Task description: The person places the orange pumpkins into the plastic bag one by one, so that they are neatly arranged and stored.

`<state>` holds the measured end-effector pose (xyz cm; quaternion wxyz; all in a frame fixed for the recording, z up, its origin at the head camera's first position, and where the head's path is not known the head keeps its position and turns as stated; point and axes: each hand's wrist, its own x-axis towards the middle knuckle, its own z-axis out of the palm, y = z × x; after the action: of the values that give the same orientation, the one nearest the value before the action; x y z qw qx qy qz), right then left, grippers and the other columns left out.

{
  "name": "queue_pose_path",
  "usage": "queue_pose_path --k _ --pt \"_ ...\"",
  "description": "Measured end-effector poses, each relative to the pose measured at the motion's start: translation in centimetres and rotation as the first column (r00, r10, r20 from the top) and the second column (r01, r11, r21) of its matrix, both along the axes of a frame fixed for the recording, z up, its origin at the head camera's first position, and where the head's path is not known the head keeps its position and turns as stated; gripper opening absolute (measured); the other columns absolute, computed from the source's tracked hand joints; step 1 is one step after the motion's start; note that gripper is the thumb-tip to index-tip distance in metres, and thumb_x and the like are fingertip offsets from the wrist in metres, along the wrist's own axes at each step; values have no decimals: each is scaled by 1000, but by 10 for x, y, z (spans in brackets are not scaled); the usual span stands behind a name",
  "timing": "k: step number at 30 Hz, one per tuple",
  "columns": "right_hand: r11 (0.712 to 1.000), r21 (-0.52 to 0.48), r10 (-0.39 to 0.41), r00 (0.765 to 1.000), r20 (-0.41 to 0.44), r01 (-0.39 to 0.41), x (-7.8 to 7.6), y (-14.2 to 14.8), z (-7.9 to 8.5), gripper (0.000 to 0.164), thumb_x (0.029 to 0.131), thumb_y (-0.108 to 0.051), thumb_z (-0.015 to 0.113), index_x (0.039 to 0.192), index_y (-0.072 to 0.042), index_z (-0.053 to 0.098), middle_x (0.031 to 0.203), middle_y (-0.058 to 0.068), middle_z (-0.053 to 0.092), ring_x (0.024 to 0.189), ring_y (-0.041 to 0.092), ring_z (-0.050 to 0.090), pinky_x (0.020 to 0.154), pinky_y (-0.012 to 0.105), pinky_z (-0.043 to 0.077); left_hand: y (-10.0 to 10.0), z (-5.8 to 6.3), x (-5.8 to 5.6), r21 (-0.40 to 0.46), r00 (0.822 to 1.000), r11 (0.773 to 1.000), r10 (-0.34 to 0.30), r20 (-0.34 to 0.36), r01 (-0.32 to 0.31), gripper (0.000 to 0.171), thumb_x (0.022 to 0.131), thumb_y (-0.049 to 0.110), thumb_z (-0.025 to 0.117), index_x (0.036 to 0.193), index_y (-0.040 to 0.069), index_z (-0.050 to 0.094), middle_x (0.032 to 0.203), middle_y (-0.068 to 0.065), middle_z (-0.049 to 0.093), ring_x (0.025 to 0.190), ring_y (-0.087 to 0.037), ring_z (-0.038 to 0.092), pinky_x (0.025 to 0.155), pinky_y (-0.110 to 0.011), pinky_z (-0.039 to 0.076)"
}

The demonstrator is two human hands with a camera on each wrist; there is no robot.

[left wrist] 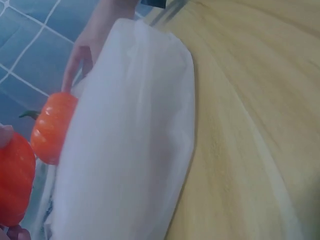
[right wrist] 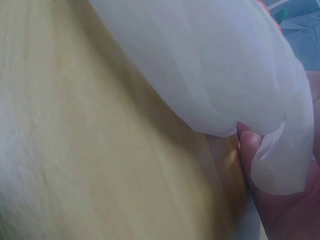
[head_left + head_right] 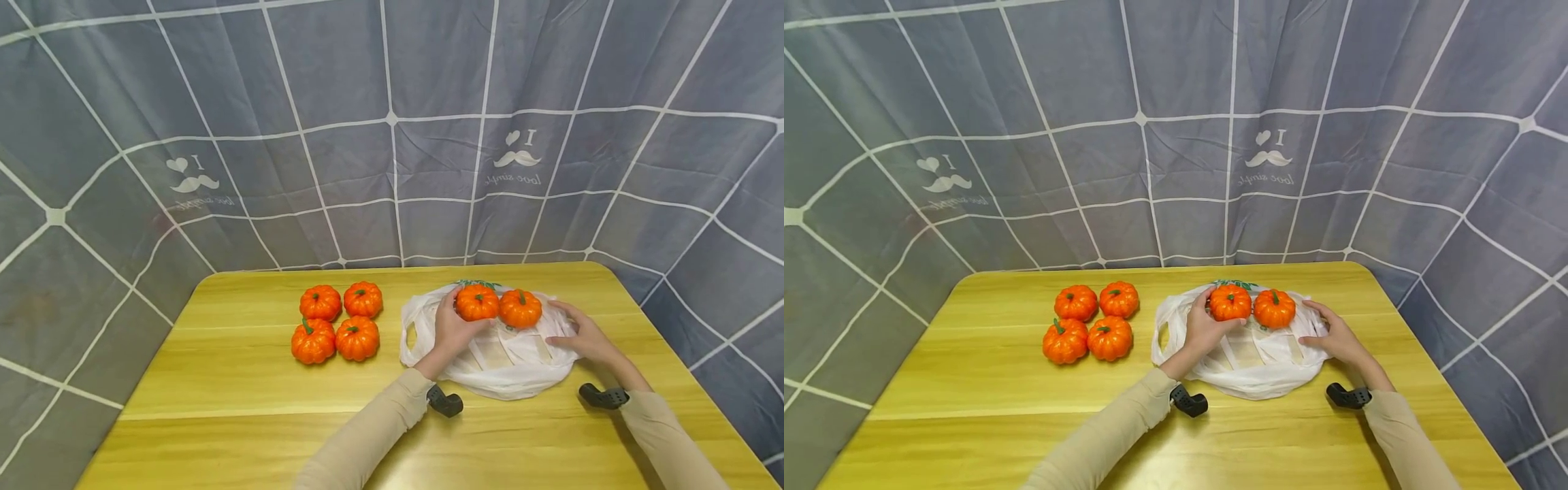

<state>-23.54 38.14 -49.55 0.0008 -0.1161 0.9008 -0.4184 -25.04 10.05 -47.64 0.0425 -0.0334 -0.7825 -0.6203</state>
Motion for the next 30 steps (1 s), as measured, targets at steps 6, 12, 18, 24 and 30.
queue_pose_path --k 6,12,18,24,30 --pt "1000 9 -6 999 32 6 -1 -4 5 78 79 -6 75 143 6 32 146 36 30 122 48 42 78 9 41 3 -3 -5 -24 1000 1000 -7 -26 6 86 64 21 88 138 9 47 136 -11 52 122 -27 51 103 -43 44" --pt "1000 -2 1 1000 27 -1 0 -4 3 79 78 -7 76 143 5 34 146 34 31 126 47 39 83 5 33 3 -5 -5 -84 1000 996 -21 -2 21 85 64 26 88 138 12 49 136 -10 52 124 -27 48 103 -44 42" --pt "1000 -26 0 999 33 0 1 -4 1 79 78 -8 76 143 5 34 147 34 30 126 48 38 83 5 33 3 -8 -6 -140 1000 990 -17 9 19 85 64 31 88 138 14 49 132 -8 54 120 -25 49 100 -41 44" --pt "1000 -13 -6 999 36 6 1 -4 2 79 78 -8 76 144 4 34 147 34 29 126 49 39 82 7 35 5 -7 -6 -146 1000 989 -9 16 11 85 64 32 88 138 14 48 130 -8 55 118 -26 50 98 -40 45" --pt "1000 -8 -7 1000 25 7 0 -2 3 79 78 -8 76 143 5 34 147 35 30 126 50 39 82 7 36 8 -8 -7 -144 999 990 2 51 5 85 65 32 88 137 15 46 127 -9 55 115 -25 52 96 -39 47"
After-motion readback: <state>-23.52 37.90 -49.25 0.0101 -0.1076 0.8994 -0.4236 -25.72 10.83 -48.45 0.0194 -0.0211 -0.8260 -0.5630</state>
